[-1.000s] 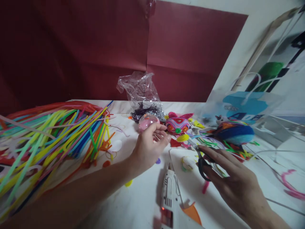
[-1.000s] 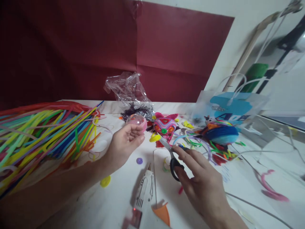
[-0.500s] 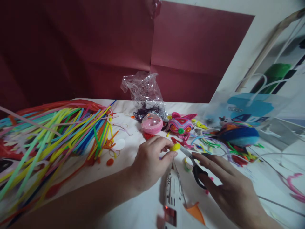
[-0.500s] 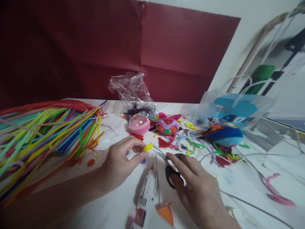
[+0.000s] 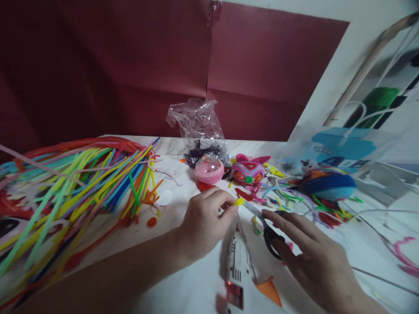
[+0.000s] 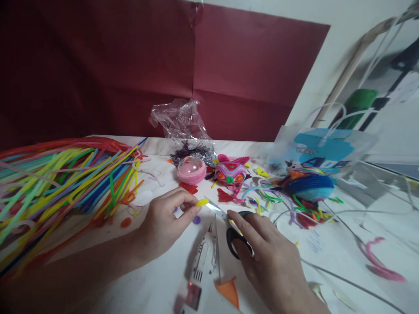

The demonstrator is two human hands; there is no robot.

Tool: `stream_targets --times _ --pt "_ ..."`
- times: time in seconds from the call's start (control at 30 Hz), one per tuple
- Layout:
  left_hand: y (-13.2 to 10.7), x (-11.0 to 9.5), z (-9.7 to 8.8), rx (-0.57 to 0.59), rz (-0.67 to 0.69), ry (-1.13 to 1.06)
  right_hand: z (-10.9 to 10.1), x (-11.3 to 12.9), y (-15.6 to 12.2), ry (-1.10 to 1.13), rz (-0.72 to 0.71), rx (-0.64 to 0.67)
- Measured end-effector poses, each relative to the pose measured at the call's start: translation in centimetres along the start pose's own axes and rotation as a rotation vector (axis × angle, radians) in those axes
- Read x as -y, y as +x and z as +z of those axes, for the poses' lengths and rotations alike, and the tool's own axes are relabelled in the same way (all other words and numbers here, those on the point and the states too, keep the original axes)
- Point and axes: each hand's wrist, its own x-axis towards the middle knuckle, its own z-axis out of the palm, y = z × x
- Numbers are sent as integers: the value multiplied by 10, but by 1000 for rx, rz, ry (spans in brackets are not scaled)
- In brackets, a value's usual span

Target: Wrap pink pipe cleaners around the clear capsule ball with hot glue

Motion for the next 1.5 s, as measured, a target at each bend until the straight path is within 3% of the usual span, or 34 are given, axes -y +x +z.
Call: stream_targets --times 0.4,0.63,0.77,0.9,1.13,1.37,1.5 --pt "-2 4 1 -28 103 155 -1 10 1 -81 -12 27" --pt "-4 5 2 6 117 178 2 13 -5 -103 75 50" --pt "-2 6 0 2 -25 80 -2 15 -1 -121 43 78" --pt "7 8 -2 -31 -295 -113 -4 11 -2 -168 40 91" --pt "23 7 -8 -42 -758 -543 -3 -26 -6 -281 146 142" --pt "22 0 -11 -37 -957 -761 -2 -65 -14 -255 415 387" --pt "23 -1 -12 -38 -1001 -813 -10 -85 -22 -220 473 500"
